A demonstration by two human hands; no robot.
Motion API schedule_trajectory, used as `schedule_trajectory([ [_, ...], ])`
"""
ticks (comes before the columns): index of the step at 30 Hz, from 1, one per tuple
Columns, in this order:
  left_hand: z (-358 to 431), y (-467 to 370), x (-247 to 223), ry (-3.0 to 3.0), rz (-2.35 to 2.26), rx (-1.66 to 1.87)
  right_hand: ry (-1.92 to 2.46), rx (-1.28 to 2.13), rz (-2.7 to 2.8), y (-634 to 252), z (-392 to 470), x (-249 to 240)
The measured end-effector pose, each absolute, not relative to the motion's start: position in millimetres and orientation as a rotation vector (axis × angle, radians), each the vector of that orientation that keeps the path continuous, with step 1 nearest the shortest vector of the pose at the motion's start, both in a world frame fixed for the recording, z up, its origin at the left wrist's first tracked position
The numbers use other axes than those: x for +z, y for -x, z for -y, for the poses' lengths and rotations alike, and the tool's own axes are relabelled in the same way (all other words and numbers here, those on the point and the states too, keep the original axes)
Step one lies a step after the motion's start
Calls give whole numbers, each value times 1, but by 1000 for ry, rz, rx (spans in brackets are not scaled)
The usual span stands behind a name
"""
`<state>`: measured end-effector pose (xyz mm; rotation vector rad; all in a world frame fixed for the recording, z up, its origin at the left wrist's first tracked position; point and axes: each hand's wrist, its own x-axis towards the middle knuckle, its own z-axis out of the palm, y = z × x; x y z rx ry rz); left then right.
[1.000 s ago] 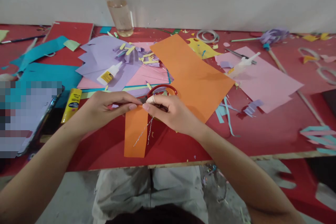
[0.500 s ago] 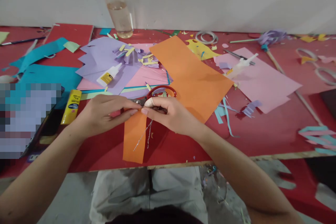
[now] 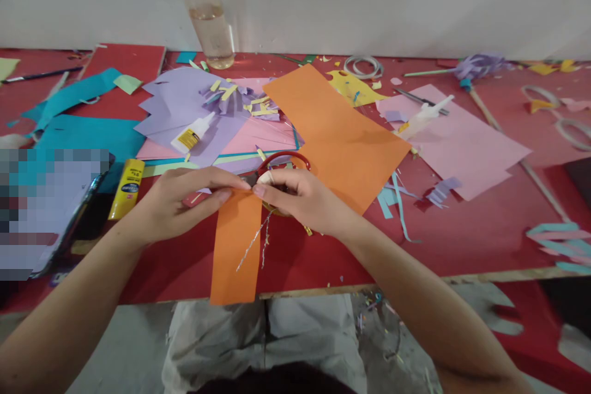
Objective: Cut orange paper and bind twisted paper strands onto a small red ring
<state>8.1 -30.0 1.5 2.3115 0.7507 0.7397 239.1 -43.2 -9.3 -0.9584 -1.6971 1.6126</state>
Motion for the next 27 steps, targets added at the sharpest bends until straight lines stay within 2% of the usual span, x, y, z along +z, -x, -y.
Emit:
schedule_trajectory([
  [5,25,-5,1,-2482,-517,723,903,1760,1552,-240,41,-14],
  [10,23,-10,-9,-2787,-504,880,892,1759,1531,-238,42,-15],
  [17,23,-13,-12,-2505,-465,1032,968,1537,1714,-233,46,-7],
  [27,32,-27,-6,-2265,-924,1058,1017,1263,1904,-233,49,-17],
])
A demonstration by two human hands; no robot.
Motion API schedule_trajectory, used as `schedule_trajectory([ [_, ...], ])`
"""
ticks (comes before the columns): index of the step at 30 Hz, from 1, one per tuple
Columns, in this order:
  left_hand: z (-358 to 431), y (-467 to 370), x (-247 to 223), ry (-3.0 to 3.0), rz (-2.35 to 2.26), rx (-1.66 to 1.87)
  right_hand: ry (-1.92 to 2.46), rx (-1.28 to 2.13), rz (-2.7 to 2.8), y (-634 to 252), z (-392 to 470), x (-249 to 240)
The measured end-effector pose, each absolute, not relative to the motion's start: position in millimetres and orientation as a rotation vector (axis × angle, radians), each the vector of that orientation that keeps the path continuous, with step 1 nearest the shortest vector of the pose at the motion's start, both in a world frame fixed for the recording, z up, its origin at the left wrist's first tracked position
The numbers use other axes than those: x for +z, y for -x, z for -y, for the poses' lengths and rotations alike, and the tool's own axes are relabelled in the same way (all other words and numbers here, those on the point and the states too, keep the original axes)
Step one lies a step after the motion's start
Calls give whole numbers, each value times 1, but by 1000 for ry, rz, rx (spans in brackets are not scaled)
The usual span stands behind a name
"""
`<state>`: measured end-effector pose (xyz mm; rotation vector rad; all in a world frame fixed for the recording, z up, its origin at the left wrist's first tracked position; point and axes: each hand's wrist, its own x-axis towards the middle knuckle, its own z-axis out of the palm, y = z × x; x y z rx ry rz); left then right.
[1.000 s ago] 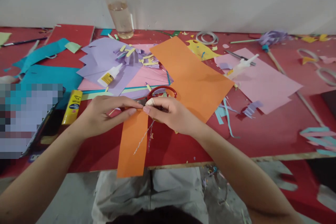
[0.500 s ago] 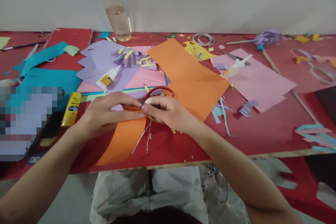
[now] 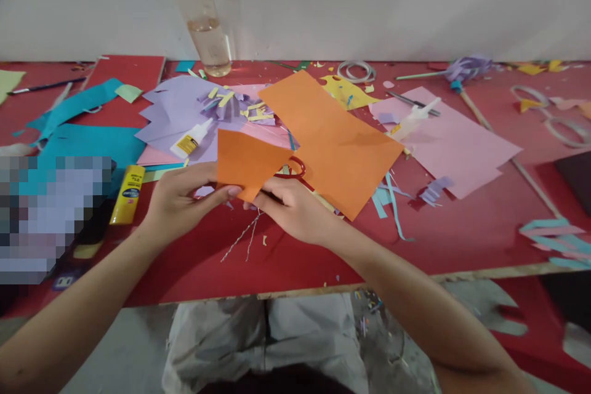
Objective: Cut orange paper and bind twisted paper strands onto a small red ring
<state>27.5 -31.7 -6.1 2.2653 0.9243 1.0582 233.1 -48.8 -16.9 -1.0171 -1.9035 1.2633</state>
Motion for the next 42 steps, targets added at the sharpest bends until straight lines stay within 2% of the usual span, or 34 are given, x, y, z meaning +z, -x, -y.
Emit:
schedule_trajectory([
  [16,46,-39,-8,-2051,-1187,1128,989,1338,1810,-232,49,-19],
  [24,46,-45,-16,-2148,-1242,1333,997,1267,1868,-231,50,-19],
  [34,47,-45,-20,-2137,-1248,1355,1046,997,1979,-229,53,-16],
  [42,46,-46,-21,-2114,-1240,1379,1044,964,1947,-224,57,-17],
])
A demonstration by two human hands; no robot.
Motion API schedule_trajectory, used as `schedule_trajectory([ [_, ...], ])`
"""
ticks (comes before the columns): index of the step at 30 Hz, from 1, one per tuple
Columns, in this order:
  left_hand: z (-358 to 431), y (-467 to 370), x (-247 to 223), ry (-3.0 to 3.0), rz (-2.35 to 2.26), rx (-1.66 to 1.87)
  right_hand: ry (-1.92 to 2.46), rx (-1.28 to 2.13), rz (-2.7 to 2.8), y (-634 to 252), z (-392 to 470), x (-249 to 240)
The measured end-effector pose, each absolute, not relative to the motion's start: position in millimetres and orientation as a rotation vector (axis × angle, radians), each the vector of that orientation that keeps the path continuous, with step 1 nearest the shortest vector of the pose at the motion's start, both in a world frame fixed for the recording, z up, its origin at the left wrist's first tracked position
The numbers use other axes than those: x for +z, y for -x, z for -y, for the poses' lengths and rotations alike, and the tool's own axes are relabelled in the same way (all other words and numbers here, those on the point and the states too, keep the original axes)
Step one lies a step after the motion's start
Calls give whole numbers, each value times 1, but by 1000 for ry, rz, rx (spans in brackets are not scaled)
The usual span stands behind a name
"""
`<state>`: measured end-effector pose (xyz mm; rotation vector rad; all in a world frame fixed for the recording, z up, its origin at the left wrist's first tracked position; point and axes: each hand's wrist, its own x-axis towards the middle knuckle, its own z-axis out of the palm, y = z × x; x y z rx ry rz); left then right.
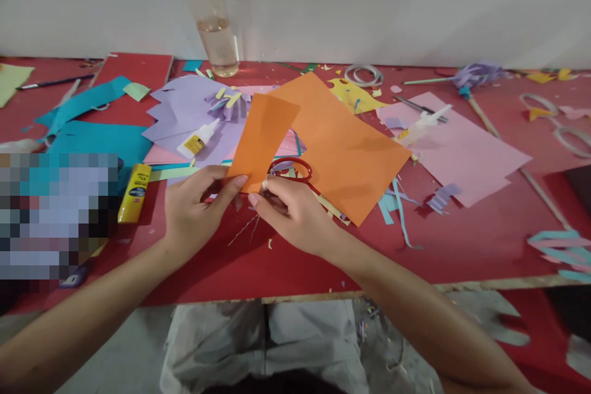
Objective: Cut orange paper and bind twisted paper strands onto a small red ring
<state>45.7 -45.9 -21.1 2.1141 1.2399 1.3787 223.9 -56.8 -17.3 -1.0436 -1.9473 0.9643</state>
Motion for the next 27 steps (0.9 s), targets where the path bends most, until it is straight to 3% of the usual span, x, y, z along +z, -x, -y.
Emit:
schedule_trajectory([
  [27,44,-43,-11,-1749,-1030,1250,1136,934,1820,-228,55,-24],
])
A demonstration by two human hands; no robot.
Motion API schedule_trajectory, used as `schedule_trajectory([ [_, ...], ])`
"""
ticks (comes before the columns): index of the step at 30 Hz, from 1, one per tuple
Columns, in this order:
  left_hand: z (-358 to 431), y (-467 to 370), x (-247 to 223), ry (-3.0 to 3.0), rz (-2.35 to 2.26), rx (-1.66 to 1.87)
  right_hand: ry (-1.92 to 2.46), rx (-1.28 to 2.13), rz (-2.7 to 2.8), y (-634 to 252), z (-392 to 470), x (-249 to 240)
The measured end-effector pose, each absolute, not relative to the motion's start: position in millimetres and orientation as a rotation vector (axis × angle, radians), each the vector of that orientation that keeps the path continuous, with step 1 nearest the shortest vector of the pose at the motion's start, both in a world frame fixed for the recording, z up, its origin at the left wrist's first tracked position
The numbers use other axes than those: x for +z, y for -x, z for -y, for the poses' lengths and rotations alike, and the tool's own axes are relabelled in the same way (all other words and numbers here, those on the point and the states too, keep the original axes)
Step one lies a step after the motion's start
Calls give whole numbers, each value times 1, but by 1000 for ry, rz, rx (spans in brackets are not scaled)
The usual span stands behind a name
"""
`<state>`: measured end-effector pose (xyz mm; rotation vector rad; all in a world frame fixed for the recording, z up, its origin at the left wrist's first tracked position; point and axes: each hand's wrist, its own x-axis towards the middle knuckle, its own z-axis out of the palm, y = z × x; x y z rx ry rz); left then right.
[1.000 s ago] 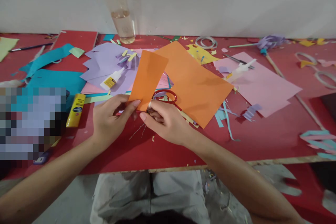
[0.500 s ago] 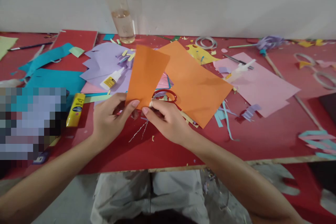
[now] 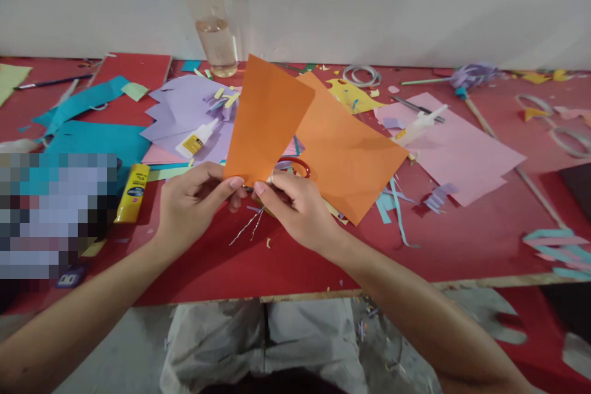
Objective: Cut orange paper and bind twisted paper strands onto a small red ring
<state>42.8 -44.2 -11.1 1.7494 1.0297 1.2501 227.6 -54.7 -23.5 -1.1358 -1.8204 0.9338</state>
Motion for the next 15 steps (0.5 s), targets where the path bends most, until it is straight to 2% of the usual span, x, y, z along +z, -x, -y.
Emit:
schedule_trajectory([
  [15,45,-42,-9,-1927,-1048,1244,1082,754,1890,-226,55,-20],
])
